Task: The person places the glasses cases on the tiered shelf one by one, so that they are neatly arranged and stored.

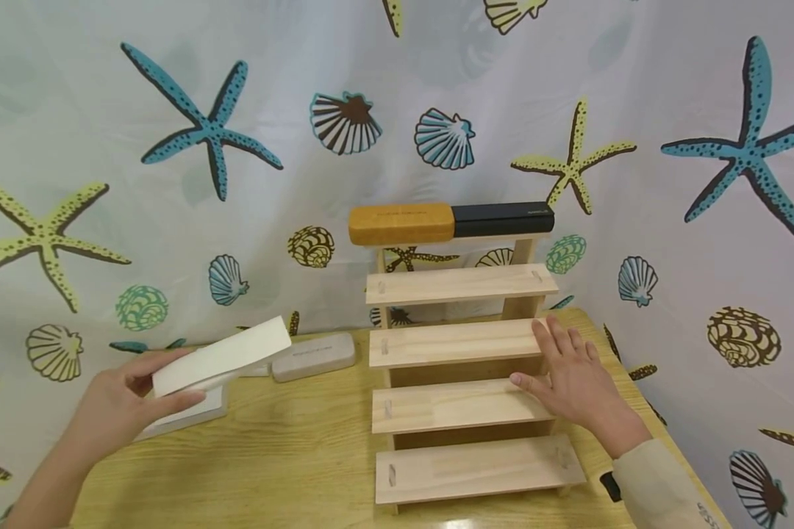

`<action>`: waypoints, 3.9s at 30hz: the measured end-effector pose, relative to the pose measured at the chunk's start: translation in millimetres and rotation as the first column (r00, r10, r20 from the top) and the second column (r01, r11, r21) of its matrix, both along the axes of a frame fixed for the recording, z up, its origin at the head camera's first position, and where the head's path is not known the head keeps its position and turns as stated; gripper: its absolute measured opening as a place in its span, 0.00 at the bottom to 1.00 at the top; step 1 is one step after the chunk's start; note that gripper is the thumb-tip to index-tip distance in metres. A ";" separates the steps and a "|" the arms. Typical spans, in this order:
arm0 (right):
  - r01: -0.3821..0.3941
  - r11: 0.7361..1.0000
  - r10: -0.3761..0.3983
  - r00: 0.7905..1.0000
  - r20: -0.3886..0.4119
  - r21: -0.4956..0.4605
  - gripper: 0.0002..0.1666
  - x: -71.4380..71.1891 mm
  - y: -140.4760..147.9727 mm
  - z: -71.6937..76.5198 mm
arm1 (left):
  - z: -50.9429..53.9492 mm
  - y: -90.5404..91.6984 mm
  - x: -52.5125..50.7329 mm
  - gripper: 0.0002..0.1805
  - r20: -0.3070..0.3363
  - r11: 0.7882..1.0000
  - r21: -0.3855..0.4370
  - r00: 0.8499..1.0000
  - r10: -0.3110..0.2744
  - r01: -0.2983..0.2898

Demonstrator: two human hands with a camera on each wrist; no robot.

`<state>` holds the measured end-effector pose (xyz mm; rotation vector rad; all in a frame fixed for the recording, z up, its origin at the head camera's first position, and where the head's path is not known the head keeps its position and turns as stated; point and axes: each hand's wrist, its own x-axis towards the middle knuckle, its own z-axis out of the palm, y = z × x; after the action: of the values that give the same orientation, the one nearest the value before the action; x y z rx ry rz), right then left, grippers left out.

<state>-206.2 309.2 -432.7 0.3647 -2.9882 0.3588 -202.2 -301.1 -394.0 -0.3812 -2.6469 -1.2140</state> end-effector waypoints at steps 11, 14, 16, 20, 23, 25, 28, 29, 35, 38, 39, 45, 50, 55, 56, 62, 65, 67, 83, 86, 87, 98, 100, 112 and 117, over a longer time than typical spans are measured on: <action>0.002 1.000 -0.002 1.000 0.002 -0.009 0.59 -0.8 0.4 1.0 | 23.8 34.3 -19.2 0.34 0.050 0.998 -0.037 0.997 -0.051 0.053; 0.003 1.000 -0.003 1.000 0.010 -0.009 0.59 -1.2 0.3 0.4 | 27.6 44.4 -26.5 0.34 0.052 0.996 -0.019 0.995 -0.089 0.090; 0.003 1.000 -0.003 1.000 0.011 -0.012 0.59 -1.2 -0.1 0.4 | 30.2 50.9 -31.2 0.34 0.049 0.994 -0.012 0.993 -0.111 0.111; 0.004 1.000 -0.004 1.000 0.011 -0.023 0.59 -1.1 -0.4 0.7 | 35.5 63.9 -38.7 0.33 0.041 0.988 0.014 0.987 -0.156 0.155; 0.003 1.000 -0.003 1.000 0.009 -0.024 0.58 -0.8 -0.5 0.5 | 37.2 72.8 -44.5 0.33 0.041 0.984 0.027 0.984 -0.175 0.174; 0.002 1.000 -0.001 1.000 0.007 -0.022 0.58 -0.7 -0.3 0.1 | 37.2 78.7 -48.5 0.34 0.044 0.983 0.036 0.982 -0.184 0.183; 0.000 1.000 0.000 1.000 0.006 -0.017 0.59 -0.6 0.1 -0.6 | 36.5 87.9 -54.5 0.34 0.034 0.981 0.026 0.981 -0.191 0.190; 0.001 1.000 0.000 1.000 0.007 -0.017 0.59 -0.5 0.2 -0.8 | 36.5 91.2 -56.3 0.34 0.030 0.980 0.028 0.980 -0.197 0.196; 0.001 1.000 -0.001 1.000 0.019 -0.020 0.59 -1.0 0.0 -0.4 | 38.1 111.0 -64.0 0.32 -0.002 0.970 0.037 0.971 -0.239 0.239; 0.003 1.000 -0.002 1.000 0.022 -0.018 0.59 -1.2 0.2 -0.1 | 39.5 121.8 -67.0 0.32 0.002 0.966 0.037 0.967 -0.255 0.255; 0.003 1.000 -0.003 1.000 0.023 -0.017 0.59 -1.3 0.2 -0.1 | 39.8 125.4 -68.2 0.32 0.006 0.965 0.037 0.966 -0.260 0.260; 0.007 1.000 -0.007 0.999 0.032 -0.014 0.59 -0.8 0.2 0.7 | 41.3 146.4 -75.6 0.34 0.021 0.960 0.030 0.960 -0.278 0.277; 0.018 1.000 -0.018 0.999 0.045 -0.005 0.58 -0.4 0.8 0.3 | 44.0 164.4 -81.0 0.34 0.020 0.957 0.022 0.956 -0.291 0.291; 0.029 1.000 -0.029 0.999 0.042 0.009 0.53 -1.0 -0.6 2.9 | 47.9 182.2 -86.0 0.34 0.012 0.947 0.029 0.948 -0.319 0.319; 0.031 0.999 -0.032 0.999 0.043 0.008 0.52 -0.9 -0.9 3.6 | 48.6 185.7 -87.0 0.34 0.014 0.946 0.031 0.946 -0.325 0.324; 0.036 0.999 -0.036 0.998 0.057 0.007 0.52 0.3 -2.2 5.7 | 51.5 207.1 -94.4 0.38 0.024 0.938 0.016 0.938 -0.345 0.345; 0.038 0.999 -0.039 0.997 0.064 0.006 0.53 0.5 -1.5 5.1 | 51.8 217.3 -99.1 0.38 0.018 0.934 -0.006 0.934 -0.358 0.358; 0.041 0.999 -0.041 0.997 0.072 0.002 0.53 0.4 -0.8 4.7 | 52.3 225.2 -102.4 0.39 0.018 0.928 -0.012 0.928 -0.373 0.373; 0.035 0.999 -0.035 0.999 0.040 0.004 0.54 -0.5 -0.8 4.0 | 52.7 283.8 -119.4 0.34 -0.010 0.892 -0.007 0.892 -0.453 0.453; 0.034 0.999 -0.035 0.999 0.032 0.015 0.54 -0.9 -0.9 4.3 | 52.0 291.3 -120.6 0.35 -0.012 0.895 -0.012 0.895 -0.446 0.446; 0.035 0.999 -0.035 0.999 0.033 0.016 0.54 -1.0 -0.9 4.2 | 51.9 293.9 -120.9 0.35 -0.010 0.896 -0.015 0.896 -0.444 0.444; 0.041 0.999 -0.041 0.999 0.032 0.015 0.54 -0.6 -3.2 3.4 | 49.4 326.0 -126.7 0.39 0.021 0.903 -0.048 0.904 -0.427 0.428; 0.043 0.999 -0.043 0.998 0.034 0.012 0.54 -0.5 -3.0 3.3 | 49.9 331.8 -127.6 0.39 0.031 0.901 -0.040 0.902 -0.431 0.431; 0.047 0.999 -0.048 0.998 0.037 0.017 0.56 -1.2 -3.3 2.1 | 49.9 361.4 -133.3 0.32 0.003 0.884 -0.034 0.885 -0.466 0.466; 0.047 0.999 -0.048 0.998 0.028 0.023 0.55 -0.7 -3.0 0.9 | 48.4 369.4 -135.5 0.30 -0.003 0.885 -0.033 0.886 -0.464 0.464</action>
<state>-207.0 306.2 -431.8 0.2923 -3.0254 0.3284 -337.7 68.3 -345.7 -1.0766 -2.6505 -1.2811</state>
